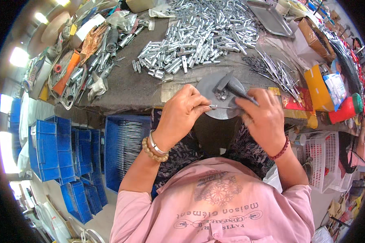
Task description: The person assembles small metal hardware components by inserting pins into metal brackets and securing them with a hammer.
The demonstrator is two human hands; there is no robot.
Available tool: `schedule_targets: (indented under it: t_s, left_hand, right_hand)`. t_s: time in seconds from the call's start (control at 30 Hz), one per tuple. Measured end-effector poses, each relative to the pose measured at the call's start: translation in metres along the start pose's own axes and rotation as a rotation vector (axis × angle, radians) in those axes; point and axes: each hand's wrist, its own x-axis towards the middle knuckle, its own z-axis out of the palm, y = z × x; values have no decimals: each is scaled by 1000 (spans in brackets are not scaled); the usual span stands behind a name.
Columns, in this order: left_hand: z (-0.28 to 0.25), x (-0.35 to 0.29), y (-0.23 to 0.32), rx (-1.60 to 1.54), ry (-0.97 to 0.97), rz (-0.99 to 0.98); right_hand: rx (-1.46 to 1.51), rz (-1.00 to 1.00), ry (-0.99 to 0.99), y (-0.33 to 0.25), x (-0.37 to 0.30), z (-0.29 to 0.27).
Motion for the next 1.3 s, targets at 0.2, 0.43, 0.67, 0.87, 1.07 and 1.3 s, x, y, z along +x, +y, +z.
schedule_targets:
  t_s: [0.2,0.43,0.67,0.87,1.07,1.3]
  left_hand:
    - [4,-9,-5,-8,62,23]
    - [10,-18,4,-3,152,105]
    - [37,-44,17,-454,237,-331]
    - [40,-39,25,-755,141,-484]
    - [42,-61,28,-788,216,-493]
    - [4,-83,19,-715,447,-540]
  right_hand:
    - [68,191,-133,-28,-19,2]
    - [474,263,-137,-29,-33,13]
    - [1169,742,-454,-44,-31,22]
    - [1301,666,-406,-49,-36,25]
    - [1180,561,-395,-58,-49,43]
    - [849,129,-13,-66,-32,39]
